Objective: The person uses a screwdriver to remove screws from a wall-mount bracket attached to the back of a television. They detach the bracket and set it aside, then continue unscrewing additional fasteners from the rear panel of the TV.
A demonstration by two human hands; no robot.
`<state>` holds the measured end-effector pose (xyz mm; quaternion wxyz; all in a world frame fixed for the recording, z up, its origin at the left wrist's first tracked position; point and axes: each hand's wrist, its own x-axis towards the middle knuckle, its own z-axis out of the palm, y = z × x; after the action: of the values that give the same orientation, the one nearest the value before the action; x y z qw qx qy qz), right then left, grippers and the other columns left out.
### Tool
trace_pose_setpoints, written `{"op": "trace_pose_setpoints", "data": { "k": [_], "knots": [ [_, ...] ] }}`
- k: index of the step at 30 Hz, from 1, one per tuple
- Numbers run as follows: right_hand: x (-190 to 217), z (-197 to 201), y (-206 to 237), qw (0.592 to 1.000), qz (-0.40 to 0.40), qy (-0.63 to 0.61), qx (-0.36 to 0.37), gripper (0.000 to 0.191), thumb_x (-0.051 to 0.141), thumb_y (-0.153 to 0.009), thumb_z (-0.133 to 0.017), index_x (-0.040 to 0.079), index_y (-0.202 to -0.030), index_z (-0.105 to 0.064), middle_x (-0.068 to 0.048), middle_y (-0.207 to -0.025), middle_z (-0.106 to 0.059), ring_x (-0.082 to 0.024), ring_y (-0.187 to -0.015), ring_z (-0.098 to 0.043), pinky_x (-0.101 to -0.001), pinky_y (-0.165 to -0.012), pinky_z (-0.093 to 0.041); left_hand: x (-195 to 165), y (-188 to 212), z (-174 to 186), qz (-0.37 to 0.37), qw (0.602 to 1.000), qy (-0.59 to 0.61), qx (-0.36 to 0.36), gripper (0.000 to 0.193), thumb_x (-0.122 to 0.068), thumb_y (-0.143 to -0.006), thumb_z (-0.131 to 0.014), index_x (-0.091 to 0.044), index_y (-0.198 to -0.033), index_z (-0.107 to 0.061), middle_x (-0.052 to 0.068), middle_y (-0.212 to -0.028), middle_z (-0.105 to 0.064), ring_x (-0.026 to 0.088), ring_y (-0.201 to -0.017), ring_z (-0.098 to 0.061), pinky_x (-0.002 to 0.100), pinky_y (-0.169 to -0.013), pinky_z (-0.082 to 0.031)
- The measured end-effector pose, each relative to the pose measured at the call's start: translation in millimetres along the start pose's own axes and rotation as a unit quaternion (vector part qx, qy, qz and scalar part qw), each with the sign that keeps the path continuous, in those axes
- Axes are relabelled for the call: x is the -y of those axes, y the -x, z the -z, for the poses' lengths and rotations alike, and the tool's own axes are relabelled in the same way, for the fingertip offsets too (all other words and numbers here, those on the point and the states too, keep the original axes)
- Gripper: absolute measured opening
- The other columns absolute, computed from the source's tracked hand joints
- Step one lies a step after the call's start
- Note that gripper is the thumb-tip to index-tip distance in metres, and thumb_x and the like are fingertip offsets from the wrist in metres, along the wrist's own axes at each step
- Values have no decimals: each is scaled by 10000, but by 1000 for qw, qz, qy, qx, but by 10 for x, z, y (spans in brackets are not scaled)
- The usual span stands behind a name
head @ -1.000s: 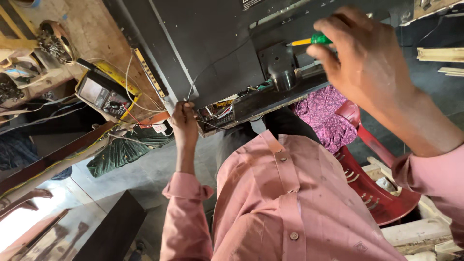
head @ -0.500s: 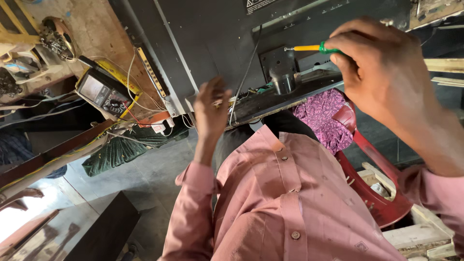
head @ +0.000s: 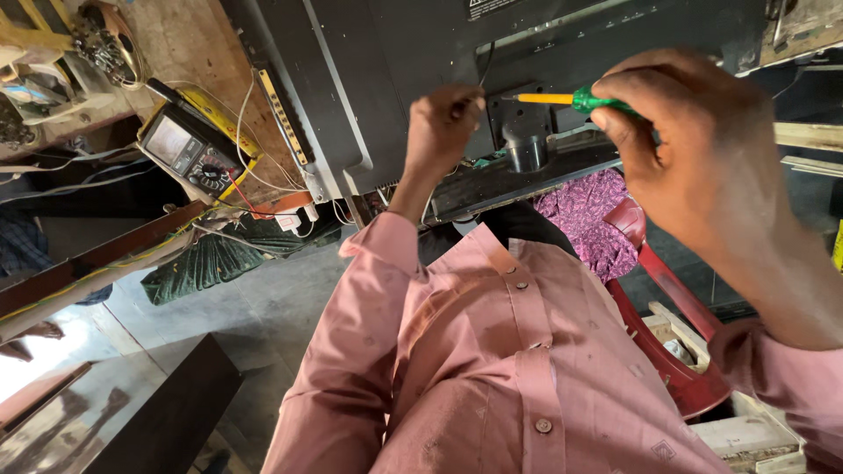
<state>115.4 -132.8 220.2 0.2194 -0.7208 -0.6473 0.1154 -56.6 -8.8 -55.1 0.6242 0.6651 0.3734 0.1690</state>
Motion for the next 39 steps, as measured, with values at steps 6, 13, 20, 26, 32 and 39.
{"op": "trace_pose_setpoints", "data": {
  "k": [6, 13, 20, 26, 32, 39],
  "knots": [
    [17, -306, -43, 1000, -4, -15, 4, 165, -37, -949, -747, -38, -1086, -656, -145, -1090, -673, -321, -900, -690, -395, -754, -562, 82, 119, 181, 36, 967, 251, 7, 180, 23, -935, -591, 31, -1076, -703, 62, -911, -712, 117, -800, -656, 288, -756, -563],
    [-50, -512, -25, 1000, 0, 2, 20, 180, -33, -951, -742, -30, -1103, -647, -134, -1093, -654, -326, -909, -683, -412, -778, -563, -320, 236, 53, -65, 997, -37, 18, 430, -8, -764, -773, -87, -1183, -717, 54, -896, -544, 158, -794, -547, 323, -730, -509],
    [185, -537, -41, 996, -4, 26, 80, 186, 6, -978, -738, -12, -1146, -658, -127, -1144, -660, -335, -915, -670, -430, -814, -562, -301, 170, -18, -160, 982, -98, 12, 301, -223, -881, -848, -130, -1145, -739, 72, -923, -604, 266, -859, -606, 395, -797, -522],
    [317, -589, -83, 996, 12, 54, 69, 194, -19, -881, -722, -51, -1058, -650, -179, -1044, -658, -376, -828, -666, -449, -714, -551, -70, 86, -85, -217, 972, -86, -25, 252, -270, -888, -806, -120, -1081, -744, 78, -1019, -669, 311, -967, -642, 426, -860, -540],
    [239, -629, -117, 986, -48, 90, 133, 143, 95, -1005, -759, 13, -1087, -675, -141, -987, -682, -346, -844, -675, -428, -748, -542, 24, 102, -110, -186, 979, -80, -12, 242, -245, -886, -796, -104, -1076, -745, 85, -1001, -667, 311, -979, -641, 430, -880, -540],
    [-2, -757, -580, 926, -152, 146, 315, 264, 208, -906, -777, 10, -1071, -719, -174, -721, -702, -285, -598, -669, -415, -568, -522, -181, 350, 134, -173, 982, -56, -54, 300, -219, -891, -752, -93, -1155, -685, 114, -1088, -672, 323, -1049, -648, 428, -967, -537]
  ]
}}
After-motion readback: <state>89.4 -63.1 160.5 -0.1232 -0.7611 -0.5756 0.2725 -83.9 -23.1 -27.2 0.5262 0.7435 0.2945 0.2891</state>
